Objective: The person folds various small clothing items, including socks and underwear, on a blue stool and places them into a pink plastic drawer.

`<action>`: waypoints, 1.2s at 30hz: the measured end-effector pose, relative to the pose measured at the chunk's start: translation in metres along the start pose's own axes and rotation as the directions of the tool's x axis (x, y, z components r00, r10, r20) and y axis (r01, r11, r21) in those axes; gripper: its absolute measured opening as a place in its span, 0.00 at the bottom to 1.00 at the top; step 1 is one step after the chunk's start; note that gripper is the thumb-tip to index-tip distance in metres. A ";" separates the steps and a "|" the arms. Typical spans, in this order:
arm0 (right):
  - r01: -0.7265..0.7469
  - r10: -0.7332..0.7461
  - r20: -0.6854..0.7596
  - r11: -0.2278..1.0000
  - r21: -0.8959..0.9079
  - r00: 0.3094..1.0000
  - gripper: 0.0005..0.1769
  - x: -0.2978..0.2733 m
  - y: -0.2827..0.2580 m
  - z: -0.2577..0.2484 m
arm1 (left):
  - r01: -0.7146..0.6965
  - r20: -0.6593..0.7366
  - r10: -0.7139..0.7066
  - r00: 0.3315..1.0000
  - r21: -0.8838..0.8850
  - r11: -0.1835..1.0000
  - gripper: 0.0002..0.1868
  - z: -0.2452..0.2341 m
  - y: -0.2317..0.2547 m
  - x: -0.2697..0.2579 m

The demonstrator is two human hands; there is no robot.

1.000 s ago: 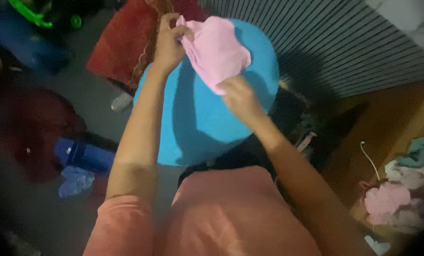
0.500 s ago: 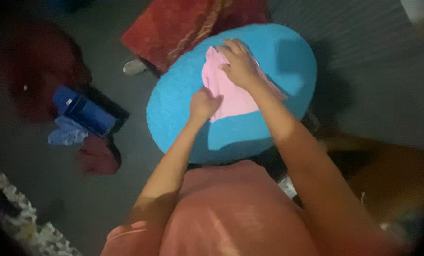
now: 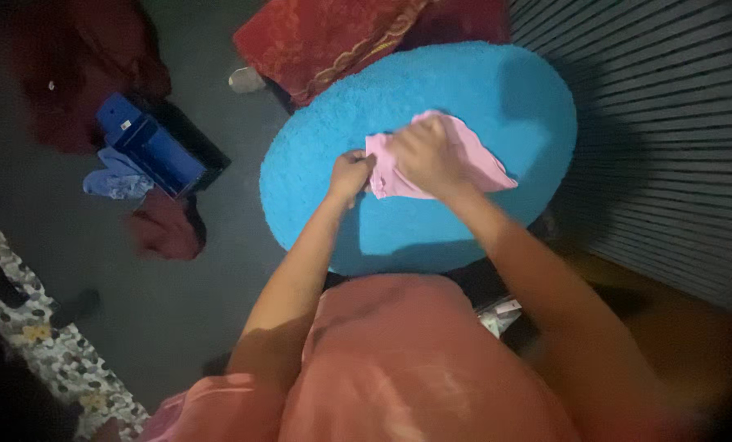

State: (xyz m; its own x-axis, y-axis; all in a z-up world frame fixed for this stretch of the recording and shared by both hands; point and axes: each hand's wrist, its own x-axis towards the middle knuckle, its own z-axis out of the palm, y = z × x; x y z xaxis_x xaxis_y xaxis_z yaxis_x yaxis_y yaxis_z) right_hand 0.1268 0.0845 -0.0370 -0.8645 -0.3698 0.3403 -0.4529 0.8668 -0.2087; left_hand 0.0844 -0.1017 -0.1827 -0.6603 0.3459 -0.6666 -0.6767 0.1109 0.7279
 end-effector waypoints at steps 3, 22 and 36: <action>0.070 -0.070 -0.010 0.998 -0.004 0.998 0.12 -0.030 -0.035 -0.012 | -0.039 -0.007 0.039 0.999 -0.031 0.999 0.09 -0.003 -0.015 0.014; -0.617 0.588 0.193 0.718 0.321 0.785 0.12 -0.041 -0.045 0.032 | -0.716 0.118 0.753 0.647 0.433 0.547 0.31 0.018 0.019 -0.067; -0.274 0.297 0.072 0.935 -0.227 0.952 0.07 -0.162 -0.002 -0.020 | -0.750 0.835 0.496 0.241 0.484 -0.451 0.23 0.024 0.045 -0.079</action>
State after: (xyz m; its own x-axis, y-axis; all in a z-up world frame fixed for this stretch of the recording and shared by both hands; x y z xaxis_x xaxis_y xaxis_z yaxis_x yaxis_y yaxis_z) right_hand 0.2723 0.1496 -0.0735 -0.9734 -0.1191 0.1957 -0.1369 0.9873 -0.0803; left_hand 0.1139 -0.1016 -0.0933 -0.2224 0.9158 0.3344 0.9581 0.1418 0.2489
